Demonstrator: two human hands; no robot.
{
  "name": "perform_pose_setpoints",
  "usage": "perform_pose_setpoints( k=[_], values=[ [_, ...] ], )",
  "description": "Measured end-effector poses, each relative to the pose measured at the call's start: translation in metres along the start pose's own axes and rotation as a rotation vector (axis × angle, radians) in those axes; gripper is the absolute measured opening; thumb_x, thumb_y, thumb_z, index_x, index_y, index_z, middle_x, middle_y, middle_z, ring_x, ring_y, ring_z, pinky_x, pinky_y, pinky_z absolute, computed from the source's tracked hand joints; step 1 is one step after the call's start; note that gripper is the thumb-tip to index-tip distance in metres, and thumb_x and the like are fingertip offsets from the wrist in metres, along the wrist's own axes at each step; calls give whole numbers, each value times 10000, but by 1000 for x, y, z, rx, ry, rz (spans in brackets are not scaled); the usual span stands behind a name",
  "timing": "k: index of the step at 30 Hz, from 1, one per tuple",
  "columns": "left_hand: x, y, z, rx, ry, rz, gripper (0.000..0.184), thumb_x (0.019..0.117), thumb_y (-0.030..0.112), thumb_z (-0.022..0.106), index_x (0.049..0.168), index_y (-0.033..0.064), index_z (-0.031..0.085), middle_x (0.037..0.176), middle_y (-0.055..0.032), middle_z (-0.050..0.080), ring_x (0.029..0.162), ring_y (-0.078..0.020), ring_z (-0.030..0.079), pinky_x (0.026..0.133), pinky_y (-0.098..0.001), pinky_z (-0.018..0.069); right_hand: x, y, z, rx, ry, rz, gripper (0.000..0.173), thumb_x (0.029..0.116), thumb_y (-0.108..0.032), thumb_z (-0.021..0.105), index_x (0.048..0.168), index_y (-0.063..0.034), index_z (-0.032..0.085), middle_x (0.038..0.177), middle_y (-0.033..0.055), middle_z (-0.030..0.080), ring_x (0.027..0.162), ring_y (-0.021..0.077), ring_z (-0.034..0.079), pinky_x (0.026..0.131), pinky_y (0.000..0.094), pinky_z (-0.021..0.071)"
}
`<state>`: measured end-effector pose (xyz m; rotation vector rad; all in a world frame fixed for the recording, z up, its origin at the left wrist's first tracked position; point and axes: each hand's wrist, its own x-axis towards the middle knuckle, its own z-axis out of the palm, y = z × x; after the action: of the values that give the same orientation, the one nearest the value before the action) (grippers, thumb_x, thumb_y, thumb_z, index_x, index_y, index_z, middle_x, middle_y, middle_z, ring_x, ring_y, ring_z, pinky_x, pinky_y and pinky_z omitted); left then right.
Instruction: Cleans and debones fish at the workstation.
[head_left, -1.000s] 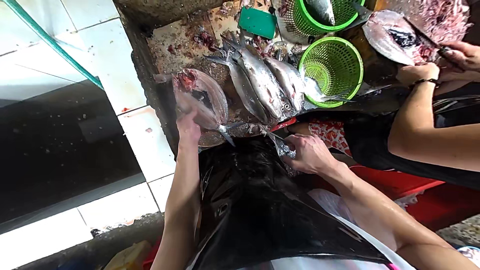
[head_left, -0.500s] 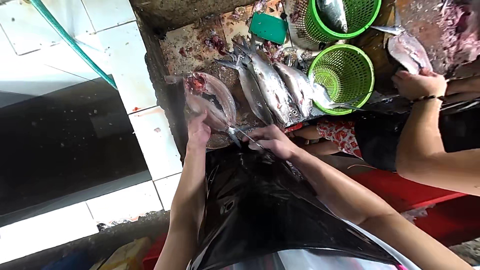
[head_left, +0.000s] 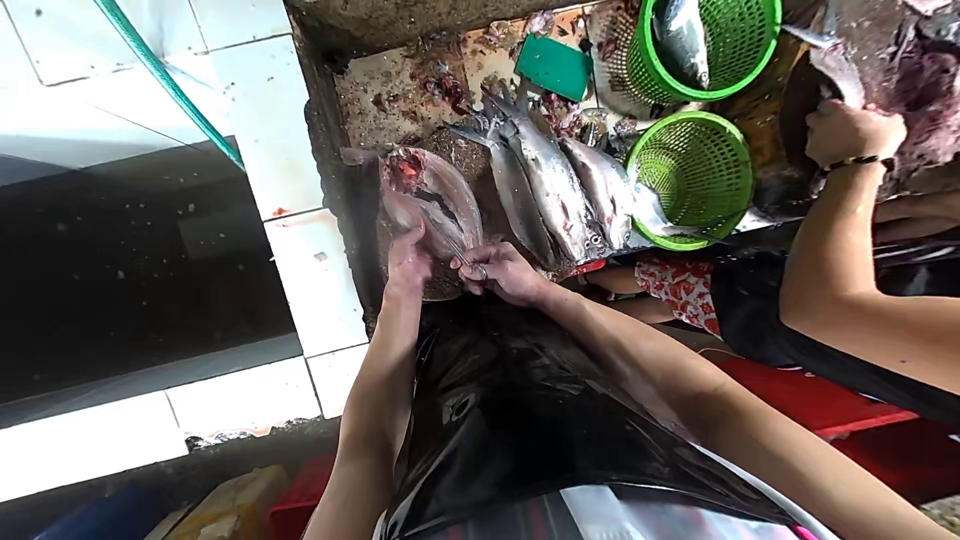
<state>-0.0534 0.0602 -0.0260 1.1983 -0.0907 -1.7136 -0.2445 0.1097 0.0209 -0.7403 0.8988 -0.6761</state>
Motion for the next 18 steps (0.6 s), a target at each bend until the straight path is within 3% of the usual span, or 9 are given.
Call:
perform_pose_setpoints(
  k=[6,12,18],
  values=[
    [0,-1,5,40,-3,-9,222,1042,189,562,1232,77,591,1082,-108,713,990,-224,703,876,-446,592,-11,-2,-10,12,-61,-42,224,966,-100,653,1150,18,705,829,106,685,637,136,605,628,313,552],
    [4,-1,-1,-5,-8,-14,269,1059,195,547,1303,81,545,1167,-109,685,1073,-233,679,946,-465,567,-27,-16,-11,-125,-35,-140,232,945,-58,621,1141,34,704,796,123,692,609,158,619,585,319,564],
    [3,-4,-1,-61,-73,33,252,1041,180,561,1275,85,563,1175,-125,683,1098,-256,671,965,-491,556,-31,-18,-12,-235,42,44,289,1031,-146,502,1101,13,732,834,114,701,612,166,618,578,312,556]
  ],
)
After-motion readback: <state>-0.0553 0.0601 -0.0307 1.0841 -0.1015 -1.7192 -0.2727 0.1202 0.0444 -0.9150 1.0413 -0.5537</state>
